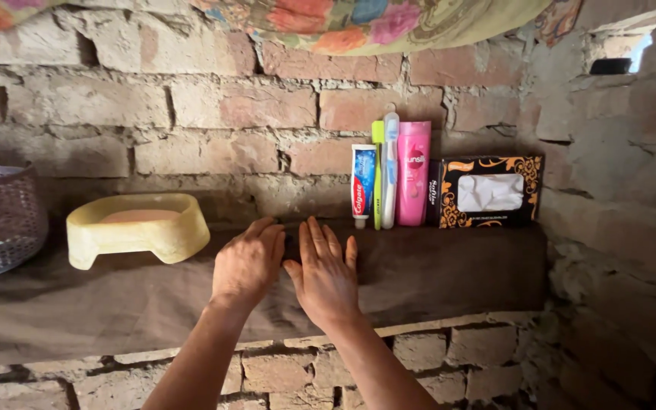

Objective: Handling and organizing various toiletry items on a shelf.

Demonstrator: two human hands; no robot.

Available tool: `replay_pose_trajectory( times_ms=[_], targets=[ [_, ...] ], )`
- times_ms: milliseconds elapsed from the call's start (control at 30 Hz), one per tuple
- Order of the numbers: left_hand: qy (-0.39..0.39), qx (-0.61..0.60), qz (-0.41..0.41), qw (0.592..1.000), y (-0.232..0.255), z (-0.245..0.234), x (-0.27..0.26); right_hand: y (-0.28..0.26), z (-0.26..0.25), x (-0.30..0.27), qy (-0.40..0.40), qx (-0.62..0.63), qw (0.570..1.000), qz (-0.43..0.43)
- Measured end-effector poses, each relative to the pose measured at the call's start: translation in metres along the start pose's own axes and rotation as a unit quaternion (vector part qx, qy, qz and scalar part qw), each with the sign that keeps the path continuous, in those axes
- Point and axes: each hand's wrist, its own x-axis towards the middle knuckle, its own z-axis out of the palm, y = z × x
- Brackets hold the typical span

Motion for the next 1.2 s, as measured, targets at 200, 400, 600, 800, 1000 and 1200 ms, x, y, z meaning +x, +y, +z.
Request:
replay_pose_trajectory(
  times_ms=[200,400,600,800,1000,1200],
  targets=[
    [0.007,-0.002,0.006,1.000,-0.002,0.003,-0.001,-0.003,-0.007,0.000,-0.001,0.015,1.000,0.007],
    [0.007,-0.022,0.005,1.000,-0.003,0.003,0.000,-0.007,-0.012,-0.001,0.021,-0.004,1.000,-0.001],
    [0.015,-0.063,0.018,0.998,-0.008,0.005,-0.002,-0.007,-0.011,0.000,0.034,-0.021,0.999,0.002],
    [-0.010,-0.129,0.014,0.991,-0.016,0.005,0.000,-0.002,-0.001,0.000,0.048,-0.047,0.998,0.002],
    [0.023,-0.254,0.050,0.966,-0.024,-0.017,0.002,0.008,0.010,0.003,0.029,-0.037,0.999,0.012],
    [-0.003,-0.289,0.086,0.953,-0.028,-0.073,-0.001,0.019,0.029,0.014,0.015,0.040,0.998,0.055]
  ],
)
